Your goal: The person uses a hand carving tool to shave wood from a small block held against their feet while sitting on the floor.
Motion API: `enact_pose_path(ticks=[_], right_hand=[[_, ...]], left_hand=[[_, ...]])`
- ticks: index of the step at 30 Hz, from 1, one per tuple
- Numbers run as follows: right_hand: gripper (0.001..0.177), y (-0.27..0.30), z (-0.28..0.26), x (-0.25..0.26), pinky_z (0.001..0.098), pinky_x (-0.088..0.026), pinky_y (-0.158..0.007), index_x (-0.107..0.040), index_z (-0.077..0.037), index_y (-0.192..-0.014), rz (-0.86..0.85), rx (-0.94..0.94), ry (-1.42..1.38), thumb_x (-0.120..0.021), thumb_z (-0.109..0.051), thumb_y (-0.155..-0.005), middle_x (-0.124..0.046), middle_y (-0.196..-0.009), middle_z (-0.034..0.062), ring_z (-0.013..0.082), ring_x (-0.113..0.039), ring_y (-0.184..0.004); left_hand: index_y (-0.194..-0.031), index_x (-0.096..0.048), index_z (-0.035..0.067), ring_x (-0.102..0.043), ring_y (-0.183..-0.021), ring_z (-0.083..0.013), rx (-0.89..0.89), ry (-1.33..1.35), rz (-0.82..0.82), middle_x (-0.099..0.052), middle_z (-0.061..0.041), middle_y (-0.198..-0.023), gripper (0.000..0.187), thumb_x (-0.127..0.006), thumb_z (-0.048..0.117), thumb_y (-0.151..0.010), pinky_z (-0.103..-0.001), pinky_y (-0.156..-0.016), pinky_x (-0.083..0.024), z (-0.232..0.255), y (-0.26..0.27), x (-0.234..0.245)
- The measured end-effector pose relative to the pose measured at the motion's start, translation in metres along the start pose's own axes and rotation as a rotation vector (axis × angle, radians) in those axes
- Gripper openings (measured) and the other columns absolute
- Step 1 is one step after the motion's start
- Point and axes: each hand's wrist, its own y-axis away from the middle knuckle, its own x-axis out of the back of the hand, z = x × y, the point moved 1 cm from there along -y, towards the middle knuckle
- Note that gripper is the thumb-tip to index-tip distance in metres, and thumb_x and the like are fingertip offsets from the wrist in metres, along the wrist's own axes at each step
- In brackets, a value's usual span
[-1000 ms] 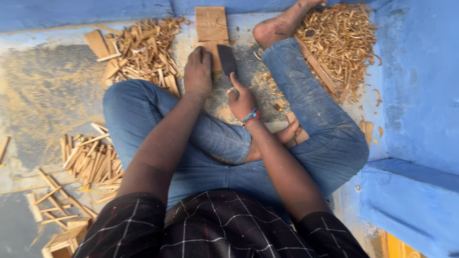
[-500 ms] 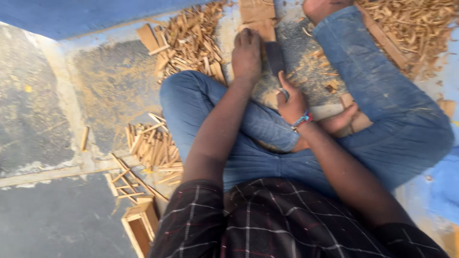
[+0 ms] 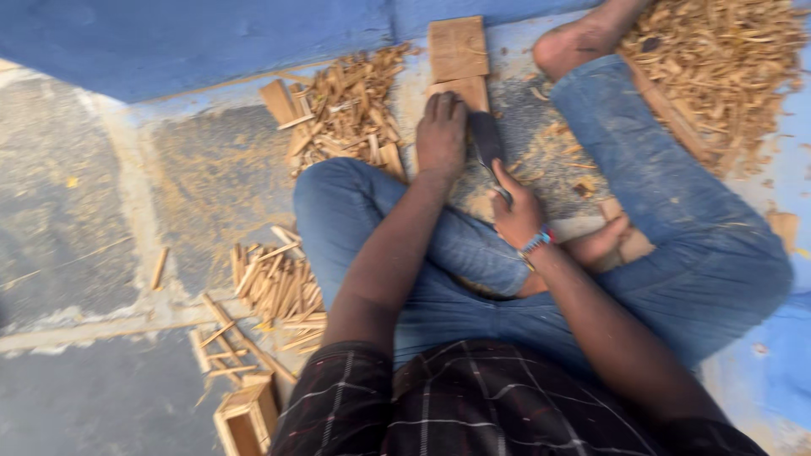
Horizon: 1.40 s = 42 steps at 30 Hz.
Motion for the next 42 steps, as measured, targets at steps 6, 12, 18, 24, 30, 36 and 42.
enact_pose_path(ticks=[6,12,18,24,30,36,42], right_hand=[[0.056,-0.056,-0.020,0.011,0.0407,-0.057,-0.075,-0.047,-0.018,-0.156,0.100,0.105,-0.070,-0.062,-0.014,-0.103,-0.066,-0.098,0.0192,0.0296,-0.068,-0.086],[0.062,-0.028,-0.032,0.029,0.0386,-0.054,-0.064,-0.046,-0.018,-0.158,-0.049,-0.065,0.077,-0.062,-0.014,-0.098,-0.064,-0.079,0.0161,0.0225,-0.066,-0.068],[0.059,-0.033,-0.009,0.013,0.0415,-0.054,-0.072,-0.045,-0.018,-0.156,-0.085,-0.123,-0.067,-0.060,-0.013,-0.099,-0.065,-0.082,0.0204,0.0305,-0.068,-0.073],[0.058,-0.031,-0.008,0.015,0.0425,-0.055,-0.079,-0.049,-0.021,-0.154,-0.021,-0.085,-0.004,-0.063,-0.015,-0.098,-0.068,-0.087,0.0241,0.0340,-0.070,-0.079],[0.061,-0.036,-0.027,0.010,0.0440,-0.055,-0.083,-0.050,-0.020,-0.154,0.049,-0.001,0.055,-0.066,-0.015,-0.095,-0.072,-0.108,0.0260,0.0375,-0.071,-0.094],[0.058,-0.034,-0.012,0.010,0.0434,-0.053,-0.099,-0.048,-0.020,-0.159,-0.058,-0.132,-0.004,-0.060,-0.010,-0.103,-0.065,-0.121,0.0320,0.0437,-0.064,-0.111],[0.059,-0.046,-0.015,0.011,0.0409,-0.050,-0.107,-0.050,-0.014,-0.155,-0.021,-0.026,-0.042,-0.058,-0.004,-0.097,-0.067,-0.130,0.0278,0.0373,-0.066,-0.124]], left_hand=[[-0.127,-0.061,0.002,-0.053,-0.133,-0.0383,-0.061,-0.034,-0.033,-0.057,-0.017,-0.137,0.041,-0.063,0.009,-0.087,-0.046,-0.106,-0.052,0.004,-0.001,0.004],[-0.127,-0.059,0.000,-0.050,-0.136,-0.0391,-0.025,-0.054,-0.151,-0.054,-0.020,-0.138,0.045,-0.064,0.005,-0.082,-0.045,-0.106,-0.049,0.003,-0.007,0.017],[-0.127,-0.060,0.001,-0.049,-0.138,-0.0371,-0.005,-0.040,-0.184,-0.053,-0.019,-0.141,0.047,-0.063,0.002,-0.080,-0.044,-0.107,-0.048,0.008,-0.006,0.017],[-0.132,-0.060,0.000,-0.051,-0.133,-0.0399,-0.010,0.065,-0.146,-0.053,-0.022,-0.140,0.049,-0.064,0.002,-0.083,-0.045,-0.107,-0.048,0.006,-0.009,0.021],[-0.125,-0.064,0.003,-0.058,-0.125,-0.0413,-0.005,0.121,-0.106,-0.053,-0.023,-0.137,0.041,-0.063,0.002,-0.084,-0.044,-0.100,-0.052,-0.004,-0.014,0.021],[-0.122,-0.064,0.002,-0.062,-0.119,-0.0409,0.016,0.108,-0.049,-0.058,-0.022,-0.134,0.036,-0.062,0.003,-0.086,-0.046,-0.100,-0.053,0.001,-0.008,0.006],[-0.121,-0.063,0.013,-0.062,-0.124,-0.0369,0.099,0.159,-0.069,-0.058,-0.015,-0.135,0.029,-0.059,0.008,-0.092,-0.043,-0.104,-0.053,0.001,-0.012,0.000]])
